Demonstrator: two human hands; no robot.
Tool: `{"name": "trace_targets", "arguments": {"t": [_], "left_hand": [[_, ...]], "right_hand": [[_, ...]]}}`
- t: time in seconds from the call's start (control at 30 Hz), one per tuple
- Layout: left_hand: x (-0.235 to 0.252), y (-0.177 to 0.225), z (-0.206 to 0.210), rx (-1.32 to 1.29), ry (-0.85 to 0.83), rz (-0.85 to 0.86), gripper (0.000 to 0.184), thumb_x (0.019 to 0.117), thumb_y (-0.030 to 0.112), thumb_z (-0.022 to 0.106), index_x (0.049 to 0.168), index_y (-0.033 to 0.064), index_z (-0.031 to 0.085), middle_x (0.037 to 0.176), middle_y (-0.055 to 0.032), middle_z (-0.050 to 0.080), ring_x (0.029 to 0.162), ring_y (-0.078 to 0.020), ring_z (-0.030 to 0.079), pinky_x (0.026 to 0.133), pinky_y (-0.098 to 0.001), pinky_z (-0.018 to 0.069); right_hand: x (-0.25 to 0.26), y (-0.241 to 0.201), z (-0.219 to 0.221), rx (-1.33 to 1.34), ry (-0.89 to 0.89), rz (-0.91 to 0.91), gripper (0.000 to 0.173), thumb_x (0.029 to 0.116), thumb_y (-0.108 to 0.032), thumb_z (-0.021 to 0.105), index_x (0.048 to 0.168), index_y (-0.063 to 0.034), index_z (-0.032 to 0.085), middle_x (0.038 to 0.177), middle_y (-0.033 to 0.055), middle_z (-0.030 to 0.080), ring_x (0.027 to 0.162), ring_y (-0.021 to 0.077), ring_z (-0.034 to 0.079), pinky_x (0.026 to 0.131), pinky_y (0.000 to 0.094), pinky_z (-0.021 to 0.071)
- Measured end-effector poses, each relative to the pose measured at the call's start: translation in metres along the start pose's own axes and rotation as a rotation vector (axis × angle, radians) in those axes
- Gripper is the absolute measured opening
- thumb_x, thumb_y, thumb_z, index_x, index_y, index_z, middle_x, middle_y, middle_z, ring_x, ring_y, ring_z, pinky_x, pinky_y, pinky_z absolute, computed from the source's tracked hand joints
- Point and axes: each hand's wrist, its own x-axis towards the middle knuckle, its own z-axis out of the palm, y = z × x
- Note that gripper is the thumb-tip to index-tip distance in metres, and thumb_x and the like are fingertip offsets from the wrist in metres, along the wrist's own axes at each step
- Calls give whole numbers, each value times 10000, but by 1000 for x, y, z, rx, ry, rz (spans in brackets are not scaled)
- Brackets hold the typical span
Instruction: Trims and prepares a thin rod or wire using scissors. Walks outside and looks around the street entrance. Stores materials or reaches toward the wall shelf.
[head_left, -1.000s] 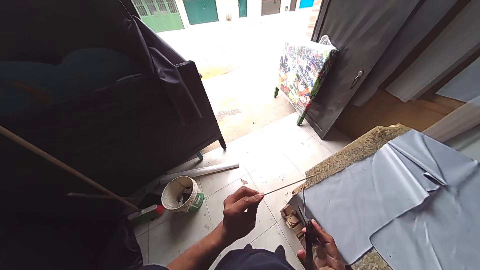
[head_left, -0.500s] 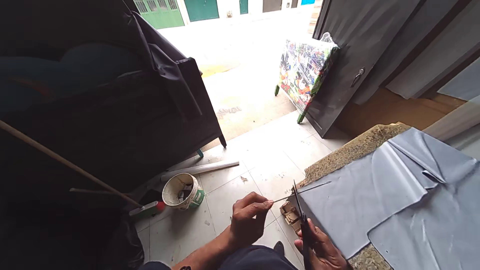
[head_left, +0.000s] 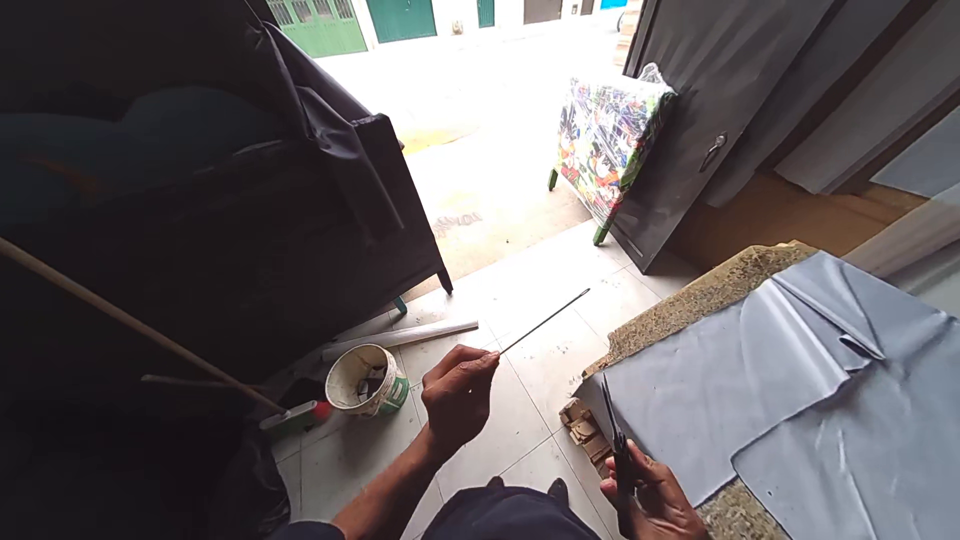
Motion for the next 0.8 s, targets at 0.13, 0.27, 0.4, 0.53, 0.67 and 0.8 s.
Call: {"name": "trace_targets", "arguments": {"t": [0.13,0.27,0.4,0.53,0.67,0.8], "left_hand": [[-33,11,21,-86,-241,52,68,956,35,681,994,54,735,939,-51,728,852,-71,710,747,-199,611],[-20,5,13,-66,-84,-58,58,935,32,713,959,55,761,912,-24,722,822,-59,701,726,-190,611],[-19,4,10,-97,-67,-69,60,934,29,717,965,49,765,909,-27,724,817,-63,701,728,-196,613],[-52,20,30,-185,-200,-85,42,951,34,701,968,40,739,907,-50,716,820,-73,701,727,-201,611],[-18,0,3,-95,5,-147,68,923,43,734,963,73,781,910,-6,729,811,-61,703,719,-198,614],[-34,9,6,-156,-188,-75,53,951,44,707,972,61,753,912,-32,722,823,-65,702,734,-199,614]], "right_hand": [[8,-4,15,-90,-68,-19,707,850,-407,826,1461,-196,541,1349,-42,634,1185,84,624,1003,279,543],[3,-6,11,52,17,40,445,843,-147,841,1271,-224,742,1050,-33,785,879,86,751,797,259,639],[-1,-3,9,-19,-3,42,567,839,-252,856,1363,-249,638,1193,-67,726,1020,72,703,888,260,603],[3,-1,20,-74,-89,-42,602,890,-350,804,1445,-232,603,1220,-48,706,1047,52,669,910,239,576],[-4,3,7,45,-2,-4,446,862,-176,836,1289,-258,735,1041,-39,784,876,88,749,811,271,638],[2,4,15,-113,-128,-4,717,842,-439,826,1468,-229,545,1344,-43,632,1196,85,610,1019,284,531]]}}
